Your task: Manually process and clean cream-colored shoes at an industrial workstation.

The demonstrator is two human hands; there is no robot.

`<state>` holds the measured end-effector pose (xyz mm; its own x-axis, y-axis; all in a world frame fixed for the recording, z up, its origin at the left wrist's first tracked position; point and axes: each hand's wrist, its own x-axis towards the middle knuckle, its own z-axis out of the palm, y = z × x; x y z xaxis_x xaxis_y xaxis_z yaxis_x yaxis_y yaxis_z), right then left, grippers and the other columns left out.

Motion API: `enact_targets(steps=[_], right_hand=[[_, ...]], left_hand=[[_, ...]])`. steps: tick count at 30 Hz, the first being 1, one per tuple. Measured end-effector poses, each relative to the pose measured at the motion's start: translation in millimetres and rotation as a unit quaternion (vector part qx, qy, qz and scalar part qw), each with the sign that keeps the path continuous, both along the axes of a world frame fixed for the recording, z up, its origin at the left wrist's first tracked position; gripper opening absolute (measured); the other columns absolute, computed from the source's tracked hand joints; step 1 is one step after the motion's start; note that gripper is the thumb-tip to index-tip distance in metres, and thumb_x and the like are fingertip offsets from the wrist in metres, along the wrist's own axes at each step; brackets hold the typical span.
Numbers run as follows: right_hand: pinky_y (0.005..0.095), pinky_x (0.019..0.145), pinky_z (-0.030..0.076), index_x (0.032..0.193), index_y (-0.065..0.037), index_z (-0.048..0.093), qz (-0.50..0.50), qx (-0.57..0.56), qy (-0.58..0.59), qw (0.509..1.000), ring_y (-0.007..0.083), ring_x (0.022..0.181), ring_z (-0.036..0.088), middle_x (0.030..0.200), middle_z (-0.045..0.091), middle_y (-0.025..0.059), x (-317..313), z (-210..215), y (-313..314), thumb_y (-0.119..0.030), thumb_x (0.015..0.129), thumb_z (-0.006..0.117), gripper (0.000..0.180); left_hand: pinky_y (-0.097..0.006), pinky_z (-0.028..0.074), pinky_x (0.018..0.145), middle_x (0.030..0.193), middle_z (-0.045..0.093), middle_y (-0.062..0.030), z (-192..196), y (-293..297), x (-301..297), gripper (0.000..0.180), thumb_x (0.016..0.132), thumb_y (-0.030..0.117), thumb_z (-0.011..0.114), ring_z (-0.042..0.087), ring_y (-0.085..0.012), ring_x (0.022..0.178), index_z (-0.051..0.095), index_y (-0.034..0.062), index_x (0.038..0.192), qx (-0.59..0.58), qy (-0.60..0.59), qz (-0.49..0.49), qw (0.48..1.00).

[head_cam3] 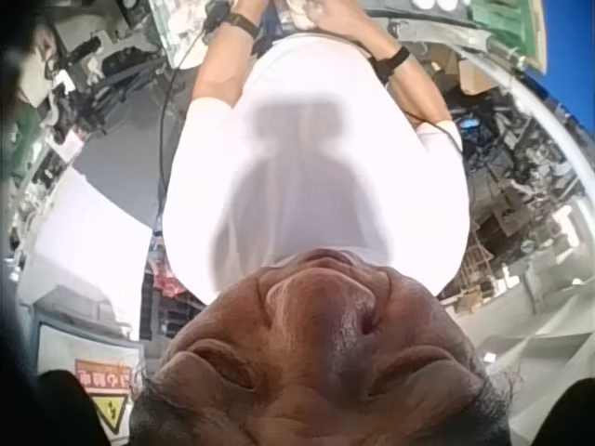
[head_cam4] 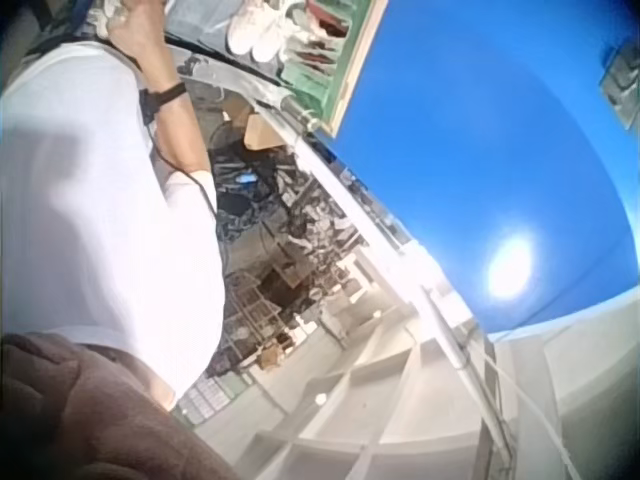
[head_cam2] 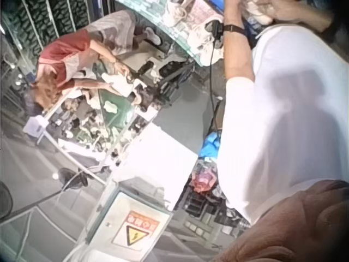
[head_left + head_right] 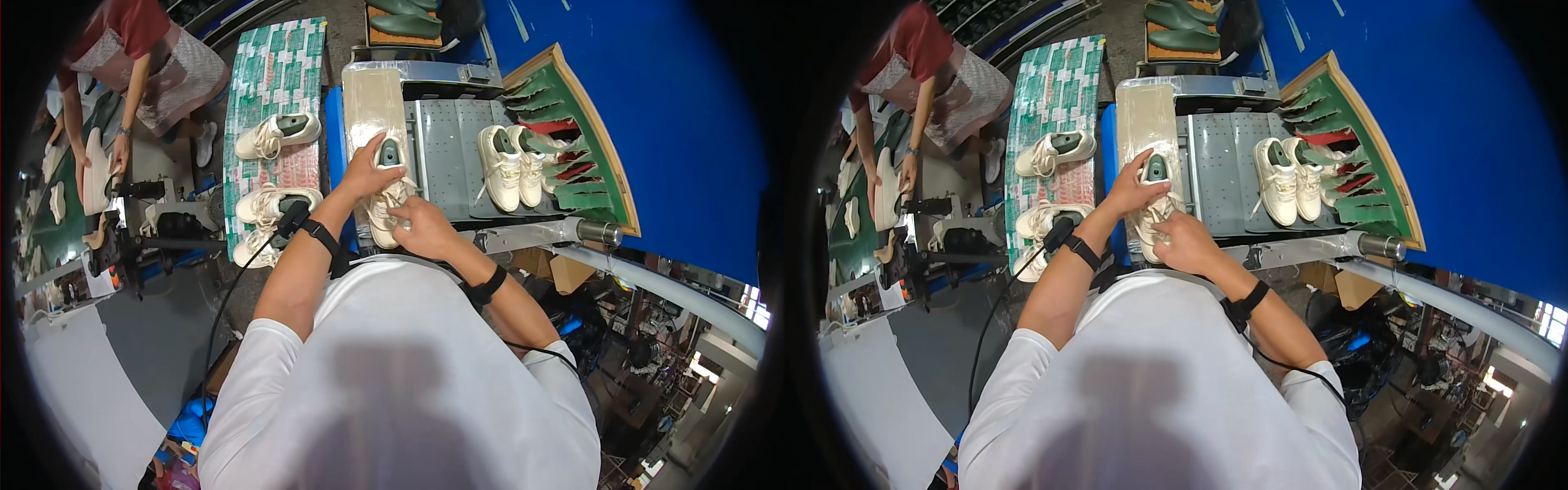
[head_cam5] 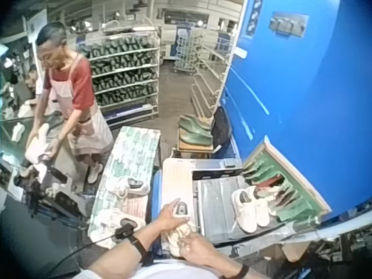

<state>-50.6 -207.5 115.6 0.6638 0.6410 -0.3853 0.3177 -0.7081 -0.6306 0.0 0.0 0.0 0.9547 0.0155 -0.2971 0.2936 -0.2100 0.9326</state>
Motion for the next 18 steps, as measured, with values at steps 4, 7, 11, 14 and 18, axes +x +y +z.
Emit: enact_targets(steps=[4, 7, 11, 14, 18], right_hand=[[0.0496, 0.098, 0.052, 0.128, -0.001, 0.072, -0.018, 0.047, -0.015, 0.999, 0.0414, 0.109, 0.065, 0.111, 0.067, 0.0238, -6, 3, -5, -0.021, 0.081, 0.068, 0.051], [0.0492, 0.097, 0.053, 0.127, 0.0, 0.071, -0.005, 0.053, -0.07, 0.996, 0.0421, 0.108, 0.066, 0.112, 0.068, 0.0247, 0, 0, 4, -0.019, 0.081, 0.067, 0.049], [0.0466, 0.095, 0.053, 0.125, 0.003, 0.07, 0.003, 0.083, -0.081, 0.993, 0.0424, 0.105, 0.068, 0.113, 0.071, 0.0251, 10, -3, 19, -0.02, 0.082, 0.067, 0.049], [0.0421, 0.093, 0.053, 0.131, 0.009, 0.066, -0.088, 0.107, 0.116, 0.984, 0.0391, 0.102, 0.07, 0.108, 0.071, 0.0245, 18, -5, 20, -0.019, 0.083, 0.067, 0.055], [0.035, 0.094, 0.052, 0.149, 0.005, 0.056, -0.233, 0.196, 0.367, 0.879, 0.026, 0.097, 0.066, 0.106, 0.07, 0.0127, 19, 2, -7, -0.011, 0.086, 0.062, 0.065]], left_hand=[[-0.041, 0.05, 0.111, 0.144, 0.053, -0.0271, 13, -6, -5, 0.105, 0.073, 0.044, 0.095, 0.056, -0.0394, 0.138, 0.045, 0.0168, 0.162, 0.071, -0.006, -0.008, 0.997], [-0.043, 0.048, 0.113, 0.146, 0.051, -0.0276, 12, -1, 1, 0.105, 0.073, 0.043, 0.095, 0.055, -0.0403, 0.139, 0.045, 0.0163, 0.161, 0.06, -0.013, 0.0, 0.998], [-0.044, 0.045, 0.116, 0.149, 0.05, -0.028, 6, 0, -2, 0.106, 0.072, 0.043, 0.096, 0.052, -0.0418, 0.141, 0.045, 0.0161, 0.162, 0.053, -0.003, -0.011, 0.999], [-0.044, 0.045, 0.116, 0.149, 0.05, -0.0282, -6, 4, 0, 0.107, 0.072, 0.043, 0.096, 0.052, -0.042, 0.141, 0.045, 0.0161, 0.162, 0.002, -0.012, -0.009, 1.0], [-0.044, 0.046, 0.116, 0.146, 0.051, -0.0281, 3, 2, 0, 0.107, 0.071, 0.043, 0.097, 0.053, -0.0417, 0.14, 0.045, 0.016, 0.161, 0.04, -0.017, -0.012, 0.999]])
